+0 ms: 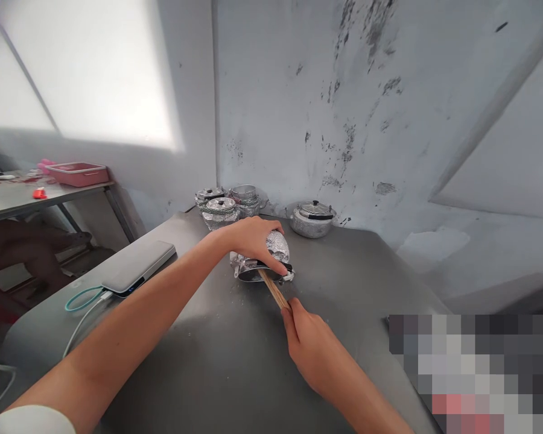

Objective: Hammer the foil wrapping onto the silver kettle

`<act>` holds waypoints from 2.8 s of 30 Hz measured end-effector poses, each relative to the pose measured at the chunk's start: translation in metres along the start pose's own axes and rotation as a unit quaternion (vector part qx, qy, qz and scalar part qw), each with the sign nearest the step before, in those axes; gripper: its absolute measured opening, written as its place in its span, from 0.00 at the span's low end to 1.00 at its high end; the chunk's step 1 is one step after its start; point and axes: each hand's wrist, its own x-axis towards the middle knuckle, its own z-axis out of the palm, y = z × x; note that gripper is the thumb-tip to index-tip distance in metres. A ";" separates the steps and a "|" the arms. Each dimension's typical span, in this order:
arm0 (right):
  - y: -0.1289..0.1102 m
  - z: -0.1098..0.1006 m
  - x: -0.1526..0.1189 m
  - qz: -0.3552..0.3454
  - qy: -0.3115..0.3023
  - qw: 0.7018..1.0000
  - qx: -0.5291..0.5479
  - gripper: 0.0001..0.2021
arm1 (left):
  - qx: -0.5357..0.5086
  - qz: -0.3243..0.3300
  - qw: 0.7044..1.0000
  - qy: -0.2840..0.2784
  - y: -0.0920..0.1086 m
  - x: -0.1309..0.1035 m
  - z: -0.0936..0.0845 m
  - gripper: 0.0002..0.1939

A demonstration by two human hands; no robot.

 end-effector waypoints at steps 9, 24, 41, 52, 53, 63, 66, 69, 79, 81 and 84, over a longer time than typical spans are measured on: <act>-0.002 0.006 0.001 0.002 0.009 1.000 -0.005 0.19 | 0.000 0.009 1.000 0.005 -0.002 0.000 0.000 0.54; 0.002 0.007 0.003 0.025 0.033 0.999 -0.008 0.16 | 0.016 0.029 0.999 0.022 -0.007 0.004 0.003 0.55; -0.006 0.011 0.008 0.028 0.006 0.998 -0.052 0.15 | 0.012 0.025 0.999 0.016 -0.012 0.007 0.003 0.56; 0.000 0.015 0.008 0.035 0.015 0.998 -0.052 0.17 | 0.020 0.021 0.999 0.016 -0.008 0.004 0.002 0.54; 0.000 0.015 0.008 0.034 0.011 0.998 -0.055 0.17 | 0.022 0.021 0.999 0.016 -0.008 0.004 0.002 0.54; -0.002 0.014 0.006 0.034 0.025 0.998 -0.046 0.18 | 0.023 0.022 0.999 0.002 -0.005 0.002 0.001 0.58; -0.004 0.013 0.007 0.034 0.013 0.998 -0.057 0.17 | 0.022 0.019 1.000 -0.003 -0.004 0.001 0.000 0.58; -0.006 0.010 0.007 0.043 0.043 0.997 -0.055 0.18 | 0.023 0.014 1.000 -0.008 -0.004 0.000 0.000 0.59; -0.002 0.015 0.004 0.039 0.007 0.997 -0.068 0.18 | 0.027 0.026 0.999 -0.010 -0.006 0.003 0.001 0.58; -0.004 0.015 0.003 0.041 0.000 0.996 -0.077 0.18 | 0.022 0.024 0.999 -0.011 -0.006 0.003 0.001 0.57; -0.005 0.016 0.003 0.042 0.002 0.997 -0.069 0.18 | 0.016 0.020 1.000 -0.015 -0.006 0.003 0.000 0.55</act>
